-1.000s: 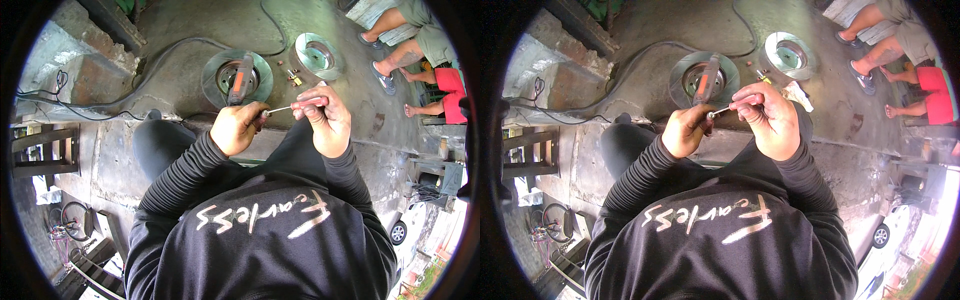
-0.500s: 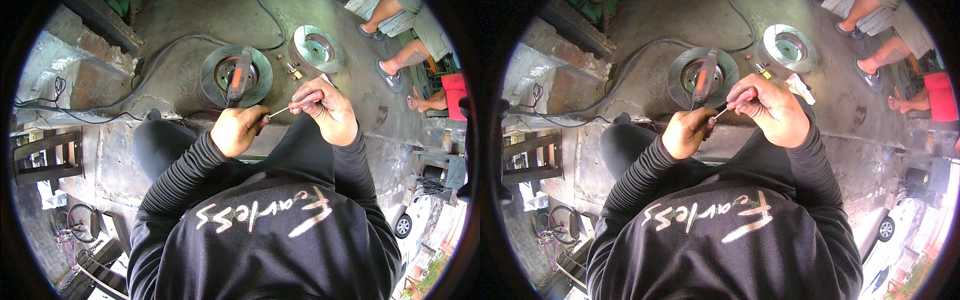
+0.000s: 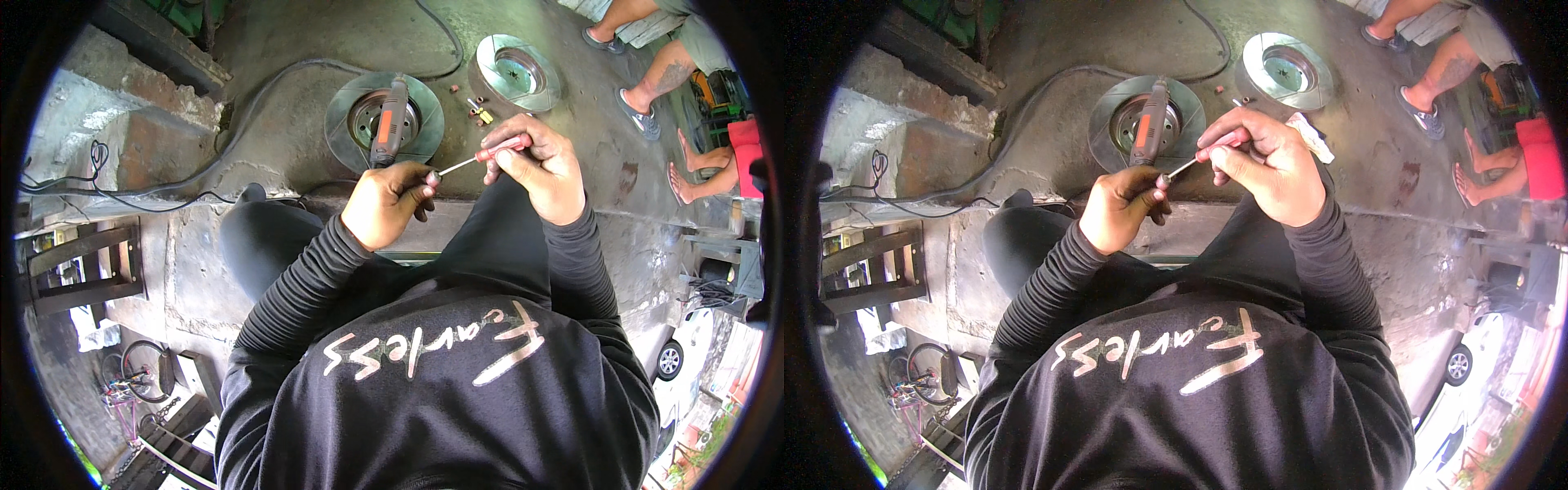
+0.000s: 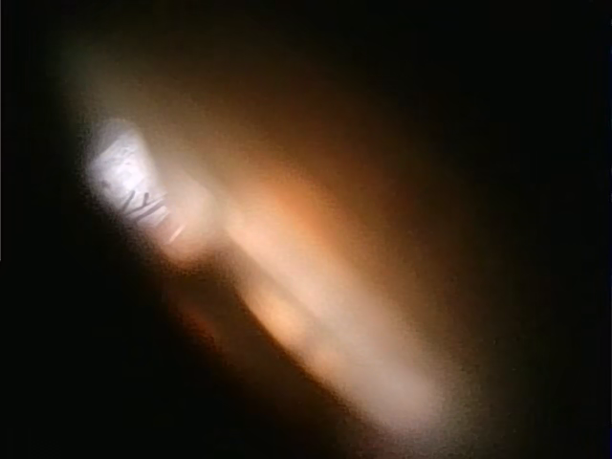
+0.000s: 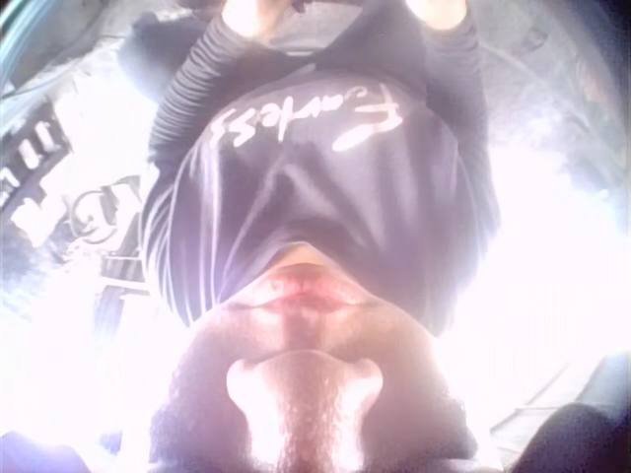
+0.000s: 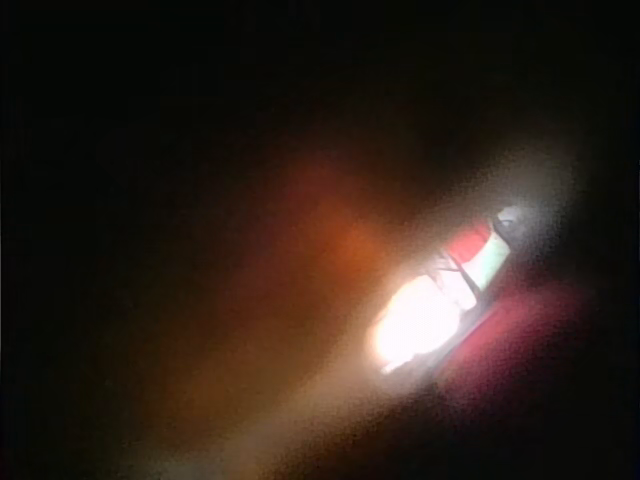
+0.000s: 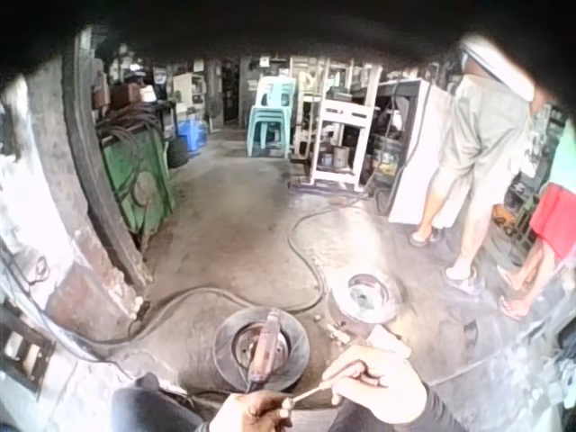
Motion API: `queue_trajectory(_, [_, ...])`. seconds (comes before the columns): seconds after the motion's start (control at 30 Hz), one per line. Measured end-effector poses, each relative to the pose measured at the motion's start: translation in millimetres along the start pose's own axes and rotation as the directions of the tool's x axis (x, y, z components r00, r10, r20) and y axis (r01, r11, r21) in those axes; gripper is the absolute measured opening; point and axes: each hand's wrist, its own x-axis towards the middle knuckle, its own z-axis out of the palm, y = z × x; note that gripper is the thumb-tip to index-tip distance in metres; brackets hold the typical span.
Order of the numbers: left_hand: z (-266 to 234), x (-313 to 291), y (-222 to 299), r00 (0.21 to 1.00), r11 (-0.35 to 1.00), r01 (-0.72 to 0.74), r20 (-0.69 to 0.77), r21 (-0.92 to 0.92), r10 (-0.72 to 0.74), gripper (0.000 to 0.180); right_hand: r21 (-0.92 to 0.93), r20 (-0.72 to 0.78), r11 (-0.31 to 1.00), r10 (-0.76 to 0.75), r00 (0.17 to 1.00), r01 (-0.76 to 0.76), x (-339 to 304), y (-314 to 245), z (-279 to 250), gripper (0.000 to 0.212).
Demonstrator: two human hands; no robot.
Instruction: The person uses a rotary tool to grind the surface of a brake disc while sitting on the floor. They pause to wipe the disc with a cloth, flip it over, and continue grinding the other side. The person also changes the tool bit during the process.
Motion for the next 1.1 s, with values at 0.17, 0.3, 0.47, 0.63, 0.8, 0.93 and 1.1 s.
queue_trajectory(0.17, [-9,4,-2,0.995,0.983,-0.024,-0.092,0.182,0.041,0.010,0.003,-0.022,0.994,0.105,0.994,-0.105,-3,6,-9,0.014])
queue_trajectory(0.3, [-11,3,5,0.967,0.871,-0.185,-0.074,0.454,0.244,0.013,-0.252,-0.013,0.965,0.070,0.997,-0.071,-8,-5,-7,0.013])
queue_trajectory(0.47, [-8,1,9,0.913,0.790,-0.306,-0.070,0.532,0.401,0.014,-0.557,0.076,0.826,-0.046,0.996,0.080,-9,-20,-6,0.011])
queue_trajectory(0.63, [-8,-2,11,0.911,0.790,-0.333,-0.039,0.514,0.410,0.011,-0.594,0.120,0.793,-0.084,0.989,0.139,-11,-18,-9,0.010])
queue_trajectory(0.8, [-8,-4,9,0.901,0.776,-0.356,-0.029,0.520,0.432,0.009,-0.566,0.160,0.801,-0.123,0.979,0.193,-11,-14,-9,0.010])
queue_trajectory(0.93, [-6,-7,7,0.922,0.806,-0.324,-0.026,0.495,0.386,0.009,-0.542,0.182,0.820,-0.098,0.978,0.183,-14,-12,-8,0.010])
queue_trajectory(1.1, [-4,-11,7,0.973,0.908,-0.186,-0.060,0.374,0.224,0.007,-0.469,0.209,0.859,-0.117,0.971,0.205,-16,-6,-11,0.011])
